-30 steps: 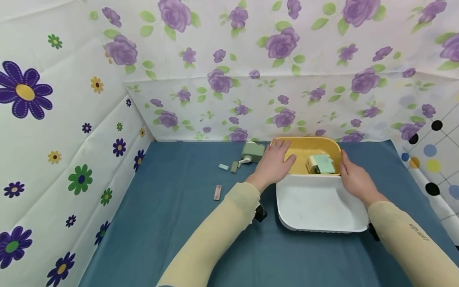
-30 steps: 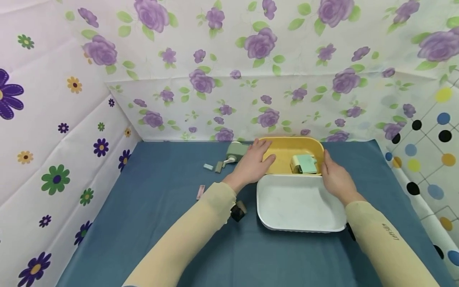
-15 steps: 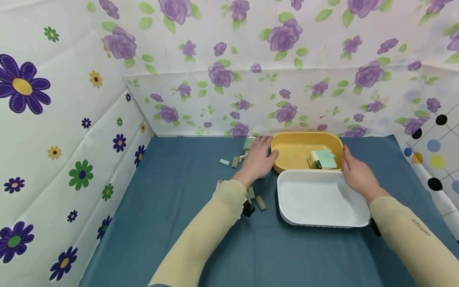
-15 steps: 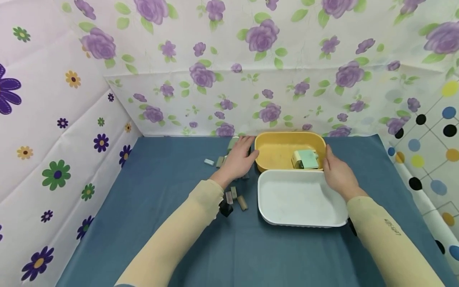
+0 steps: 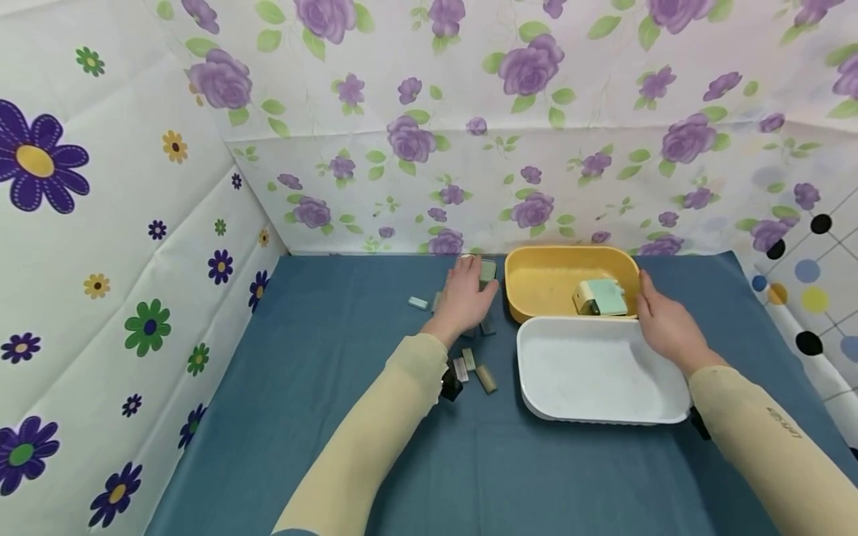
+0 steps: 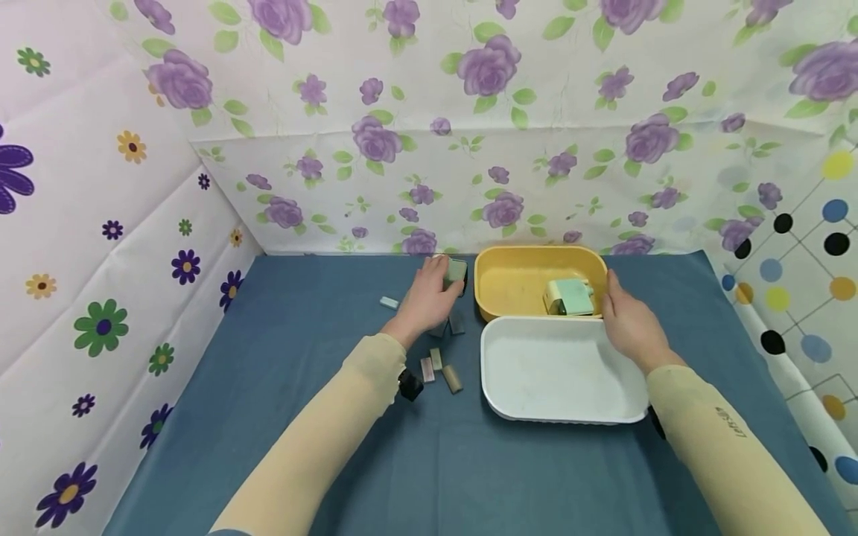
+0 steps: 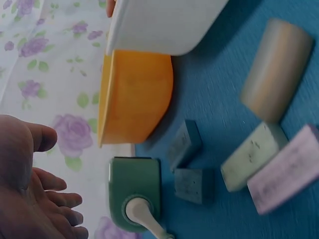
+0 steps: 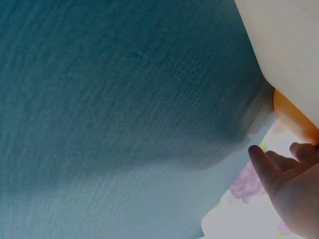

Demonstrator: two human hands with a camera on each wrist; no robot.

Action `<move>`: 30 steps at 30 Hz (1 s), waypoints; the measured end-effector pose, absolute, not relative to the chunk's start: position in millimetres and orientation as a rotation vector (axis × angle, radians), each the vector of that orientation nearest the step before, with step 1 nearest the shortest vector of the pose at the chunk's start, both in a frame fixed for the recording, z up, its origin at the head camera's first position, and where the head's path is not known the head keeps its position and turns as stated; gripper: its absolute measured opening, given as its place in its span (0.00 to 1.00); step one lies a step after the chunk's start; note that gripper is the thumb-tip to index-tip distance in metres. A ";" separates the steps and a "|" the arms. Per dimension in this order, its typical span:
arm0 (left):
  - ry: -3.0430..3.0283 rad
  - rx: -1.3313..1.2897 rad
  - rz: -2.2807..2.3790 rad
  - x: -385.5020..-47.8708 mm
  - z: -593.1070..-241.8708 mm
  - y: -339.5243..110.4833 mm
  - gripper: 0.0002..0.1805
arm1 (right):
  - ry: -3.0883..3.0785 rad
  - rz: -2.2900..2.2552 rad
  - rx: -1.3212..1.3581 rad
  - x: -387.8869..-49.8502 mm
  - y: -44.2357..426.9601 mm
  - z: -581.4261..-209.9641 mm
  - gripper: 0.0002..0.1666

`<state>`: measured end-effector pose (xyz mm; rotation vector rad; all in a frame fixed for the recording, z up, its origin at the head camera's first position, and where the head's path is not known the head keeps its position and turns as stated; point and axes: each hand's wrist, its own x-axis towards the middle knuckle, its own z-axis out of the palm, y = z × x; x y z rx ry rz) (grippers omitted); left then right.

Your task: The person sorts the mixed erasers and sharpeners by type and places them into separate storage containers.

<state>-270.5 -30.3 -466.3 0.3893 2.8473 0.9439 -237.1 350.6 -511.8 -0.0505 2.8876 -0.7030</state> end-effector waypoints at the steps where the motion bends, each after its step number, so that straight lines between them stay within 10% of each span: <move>1: 2.856 0.376 0.930 -271.4 -467.1 -30.8 0.39 | 2.886 -0.704 -0.051 -237.0 351.0 -512.0 0.41; 30: 2.938 0.255 0.790 -286.8 -484.6 -39.1 0.44 | 2.903 -0.708 -0.061 -238.0 352.3 -515.0 0.41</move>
